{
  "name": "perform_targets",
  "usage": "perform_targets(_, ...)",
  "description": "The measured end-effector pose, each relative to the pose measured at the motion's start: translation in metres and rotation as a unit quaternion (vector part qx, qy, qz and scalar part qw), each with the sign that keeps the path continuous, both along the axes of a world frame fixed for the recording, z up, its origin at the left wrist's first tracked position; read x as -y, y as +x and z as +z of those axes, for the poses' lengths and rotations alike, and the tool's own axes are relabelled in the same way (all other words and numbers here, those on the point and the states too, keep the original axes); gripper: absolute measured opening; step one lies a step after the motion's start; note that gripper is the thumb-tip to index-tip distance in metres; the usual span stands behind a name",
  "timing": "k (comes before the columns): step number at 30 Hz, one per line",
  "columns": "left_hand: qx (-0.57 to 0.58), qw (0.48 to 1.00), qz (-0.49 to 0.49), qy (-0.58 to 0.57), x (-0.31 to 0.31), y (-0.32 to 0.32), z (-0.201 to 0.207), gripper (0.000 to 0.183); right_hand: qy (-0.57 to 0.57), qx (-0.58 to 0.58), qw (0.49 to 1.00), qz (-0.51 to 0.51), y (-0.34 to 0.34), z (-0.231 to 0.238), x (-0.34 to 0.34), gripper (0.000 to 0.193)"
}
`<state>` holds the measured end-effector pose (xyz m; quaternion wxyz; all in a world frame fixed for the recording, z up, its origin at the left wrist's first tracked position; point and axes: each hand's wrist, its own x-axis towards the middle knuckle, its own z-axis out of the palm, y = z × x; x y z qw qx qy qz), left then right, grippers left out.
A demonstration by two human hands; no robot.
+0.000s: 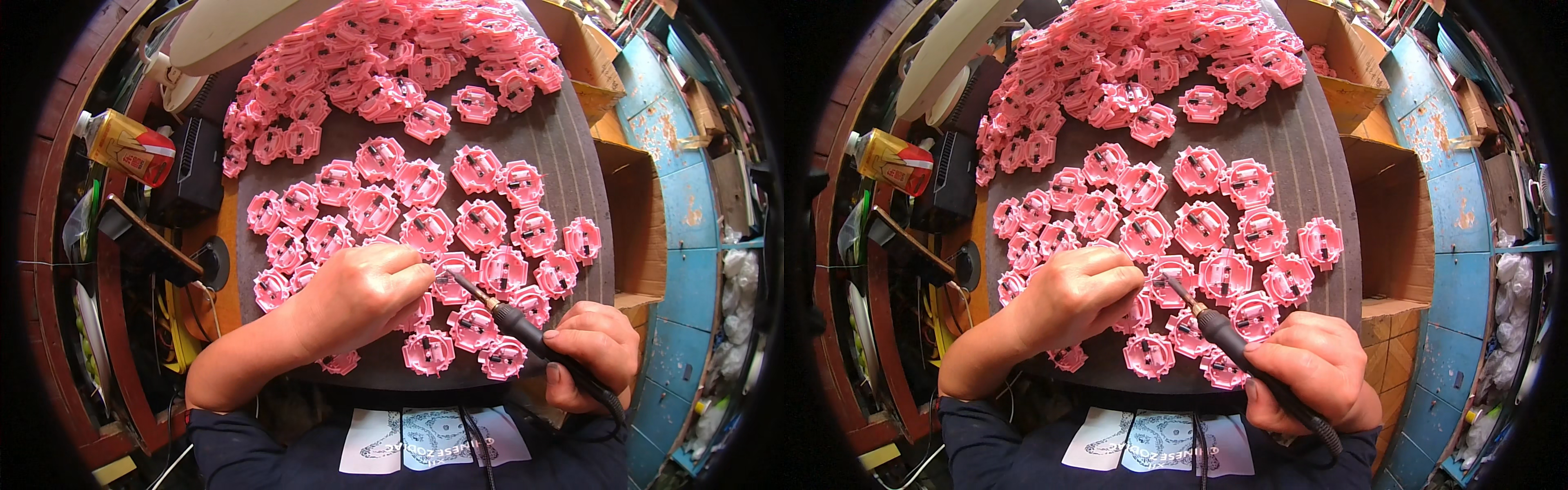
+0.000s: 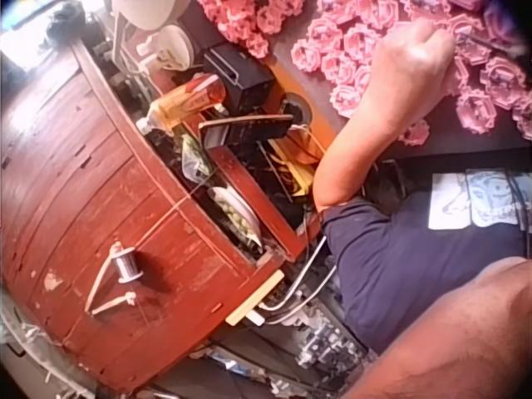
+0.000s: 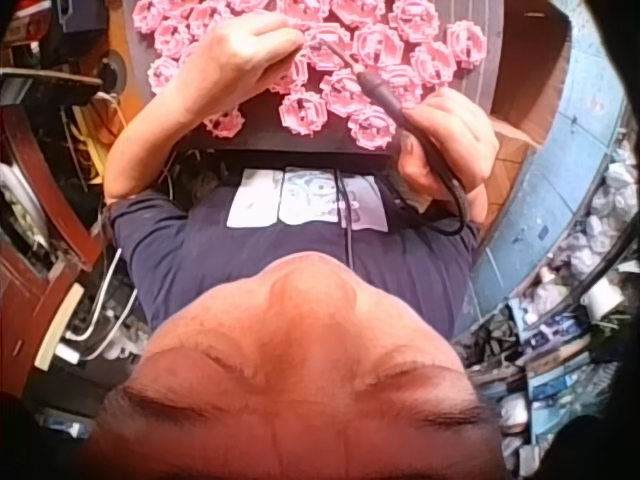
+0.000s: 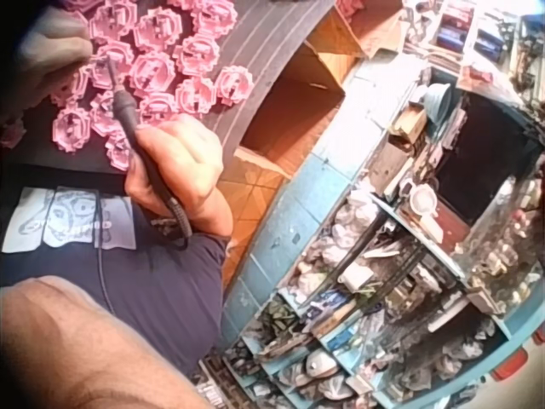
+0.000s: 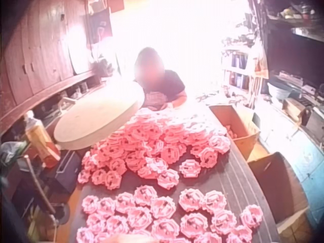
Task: The person uses a soldering iron to attach small black components to pink plastic pieces arranged on a work surface. The person handles each piece individually, applies the soldering iron to specific points, and then places the finished pieces into a cardboard box.
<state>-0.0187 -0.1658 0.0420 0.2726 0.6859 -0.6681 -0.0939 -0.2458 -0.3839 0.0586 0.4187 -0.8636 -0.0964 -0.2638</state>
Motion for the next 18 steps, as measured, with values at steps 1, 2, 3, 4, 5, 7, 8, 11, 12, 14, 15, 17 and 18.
perform_targets(1,0.002,1.0,0.0,0.002,0.0,0.0,0.0,0.02,0.0,-0.002,1.0,0.0,0.0,0.0,0.0,0.03)
perform_targets(2,0.002,1.0,-0.002,0.006,0.001,0.0,0.0,0.02,-0.001,-0.003,1.0,0.0,-0.001,0.0,0.0,0.031)
perform_targets(3,0.002,1.0,-0.003,0.01,0.001,0.001,0.0,0.02,-0.002,-0.005,1.0,-0.001,-0.001,0.001,0.0,0.031)
perform_targets(4,0.002,1.0,-0.004,0.014,0.002,0.001,0.0,0.02,-0.003,-0.008,1.0,-0.002,-0.001,0.002,0.0,0.031)
perform_targets(5,0.0,1.0,-0.001,0.013,0.001,0.0,0.001,0.021,-0.004,-0.008,1.0,-0.001,0.0,0.002,0.0,0.031)
perform_targets(7,-0.004,1.0,0.004,0.011,-0.002,0.0,0.004,0.022,0.0,-0.005,1.0,-0.008,-0.001,0.003,0.0,0.031)
perform_targets(8,-0.008,1.0,0.009,0.004,-0.003,-0.001,0.004,0.023,0.001,-0.005,1.0,-0.014,-0.002,0.004,0.0,0.031)
perform_targets(11,-0.015,0.999,0.02,-0.021,-0.005,-0.002,0.006,0.023,0.0,0.005,0.999,-0.035,-0.006,0.004,0.0,0.031)
perform_targets(12,-0.016,0.999,0.02,-0.032,-0.005,-0.002,0.008,0.023,-0.001,0.002,0.999,-0.037,-0.008,0.004,0.0,0.03)
perform_targets(14,-0.018,0.999,0.012,-0.047,-0.005,-0.002,0.01,0.023,-0.003,-0.004,0.999,-0.042,-0.012,0.005,0.001,0.03)
perform_targets(15,-0.019,0.999,0.005,-0.05,-0.005,-0.002,0.01,0.023,-0.004,-0.005,0.999,-0.043,-0.014,0.005,0.001,0.03)
perform_targets(17,-0.019,0.999,-0.01,-0.041,-0.005,-0.004,0.01,0.024,-0.007,-0.007,0.999,-0.043,-0.017,0.006,0.001,0.029)
perform_targets(18,-0.017,0.999,-0.018,-0.028,-0.006,-0.006,0.01,0.025,-0.006,-0.007,0.999,-0.039,-0.018,0.005,0.001,0.029)
